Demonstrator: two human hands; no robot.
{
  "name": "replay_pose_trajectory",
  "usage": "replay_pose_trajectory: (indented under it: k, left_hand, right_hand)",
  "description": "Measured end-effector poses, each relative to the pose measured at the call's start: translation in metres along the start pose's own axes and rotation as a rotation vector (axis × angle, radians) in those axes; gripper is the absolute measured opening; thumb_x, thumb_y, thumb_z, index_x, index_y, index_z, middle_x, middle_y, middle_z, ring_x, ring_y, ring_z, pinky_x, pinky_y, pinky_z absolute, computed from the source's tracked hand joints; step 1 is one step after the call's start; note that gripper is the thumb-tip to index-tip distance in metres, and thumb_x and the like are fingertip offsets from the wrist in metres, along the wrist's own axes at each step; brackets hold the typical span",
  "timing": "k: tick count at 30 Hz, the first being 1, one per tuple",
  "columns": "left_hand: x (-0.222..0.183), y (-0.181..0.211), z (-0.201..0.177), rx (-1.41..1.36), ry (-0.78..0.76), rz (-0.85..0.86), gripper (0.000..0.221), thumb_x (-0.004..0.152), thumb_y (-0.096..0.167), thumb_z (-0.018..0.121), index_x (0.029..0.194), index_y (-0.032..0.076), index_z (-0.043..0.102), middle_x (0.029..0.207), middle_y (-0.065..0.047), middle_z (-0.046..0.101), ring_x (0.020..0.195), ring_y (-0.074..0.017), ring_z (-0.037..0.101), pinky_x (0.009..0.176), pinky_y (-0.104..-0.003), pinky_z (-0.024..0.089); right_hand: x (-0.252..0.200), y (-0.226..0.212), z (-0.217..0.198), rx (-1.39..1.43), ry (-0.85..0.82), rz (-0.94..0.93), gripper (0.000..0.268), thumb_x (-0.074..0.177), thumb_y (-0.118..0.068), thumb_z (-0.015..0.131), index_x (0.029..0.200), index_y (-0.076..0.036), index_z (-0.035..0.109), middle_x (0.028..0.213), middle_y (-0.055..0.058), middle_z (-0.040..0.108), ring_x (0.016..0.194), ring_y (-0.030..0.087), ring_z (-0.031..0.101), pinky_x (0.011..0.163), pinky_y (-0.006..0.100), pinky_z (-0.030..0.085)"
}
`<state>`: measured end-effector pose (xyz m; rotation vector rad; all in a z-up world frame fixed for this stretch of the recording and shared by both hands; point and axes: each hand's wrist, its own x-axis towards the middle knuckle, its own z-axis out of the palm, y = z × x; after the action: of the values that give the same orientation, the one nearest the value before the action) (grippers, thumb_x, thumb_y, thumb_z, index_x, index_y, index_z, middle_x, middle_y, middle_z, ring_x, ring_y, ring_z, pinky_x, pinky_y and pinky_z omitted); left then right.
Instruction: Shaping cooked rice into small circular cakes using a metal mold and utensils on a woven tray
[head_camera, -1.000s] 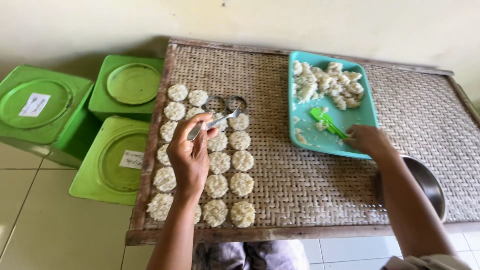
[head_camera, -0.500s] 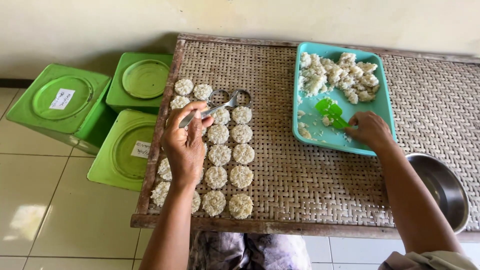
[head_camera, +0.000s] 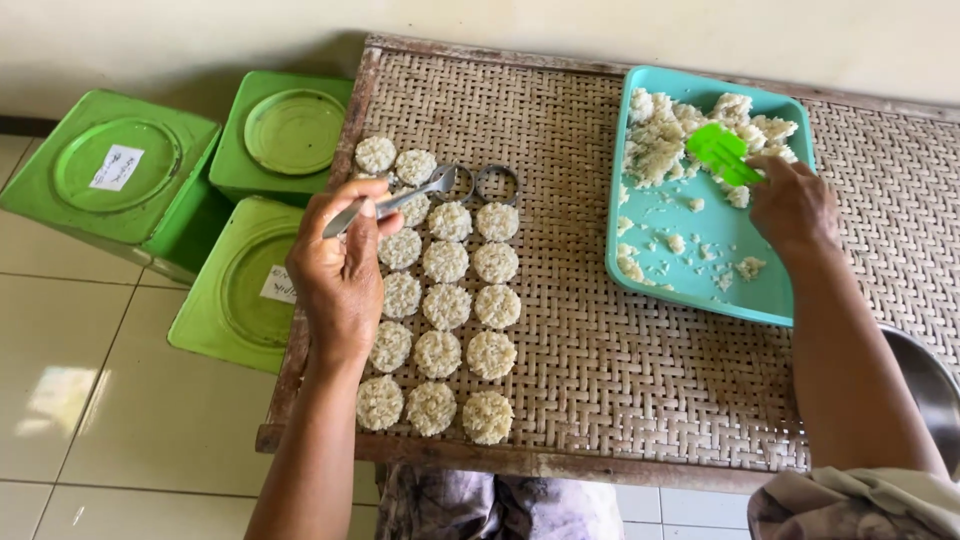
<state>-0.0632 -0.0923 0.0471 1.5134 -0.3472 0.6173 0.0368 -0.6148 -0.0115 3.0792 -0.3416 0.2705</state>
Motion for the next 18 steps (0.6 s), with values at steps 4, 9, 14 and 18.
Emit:
replay_pose_trajectory:
  k: [4, 9, 14, 18]
  left_hand:
    - [-0.005, -0.015, 0.004, -0.006, -0.013, -0.001, 0.021, 0.106, 0.0, 0.054, 0.126, 0.003, 0.054, 0.127, -0.017, 0.062, 0.106, -0.0284, 0.07, 0.095, -0.038, 0.069]
    - [-0.006, -0.01, 0.011, 0.022, 0.006, -0.079, 0.021, 0.102, -0.006, 0.055, 0.123, -0.002, 0.057, 0.123, -0.017, 0.062, 0.103, -0.0268, 0.07, 0.094, -0.035, 0.068]
    - [-0.007, -0.009, 0.017, 0.022, -0.017, -0.093, 0.019, 0.103, -0.005, 0.052, 0.121, -0.005, 0.057, 0.123, -0.016, 0.063, 0.1, -0.0251, 0.069, 0.091, -0.035, 0.067]
    - [-0.009, -0.01, 0.019, 0.0, -0.021, -0.077, 0.02, 0.103, -0.004, 0.053, 0.123, -0.002, 0.056, 0.124, -0.016, 0.062, 0.103, -0.0253, 0.069, 0.092, -0.035, 0.067]
  right_hand:
    - [0.019, -0.008, 0.014, -0.019, 0.035, -0.035, 0.039, 0.104, -0.012, 0.055, 0.139, -0.023, 0.066, 0.114, 0.015, 0.071, 0.079, 0.029, 0.065, 0.08, 0.05, 0.046]
    - [0.012, -0.024, -0.003, 0.041, -0.075, -0.017, 0.038, 0.105, -0.015, 0.058, 0.141, -0.024, 0.064, 0.106, 0.015, 0.07, 0.091, 0.031, 0.066, 0.091, 0.051, 0.041]
    - [-0.004, -0.034, -0.019, 0.024, -0.251, 0.035, 0.037, 0.109, -0.021, 0.051, 0.144, -0.027, 0.061, 0.115, 0.012, 0.075, 0.084, 0.028, 0.072, 0.078, 0.046, 0.058]
    - [0.003, -0.032, 0.0, 0.054, -0.211, -0.012, 0.037, 0.109, -0.02, 0.052, 0.144, -0.026, 0.061, 0.108, 0.01, 0.074, 0.065, 0.018, 0.065, 0.048, 0.031, 0.051]
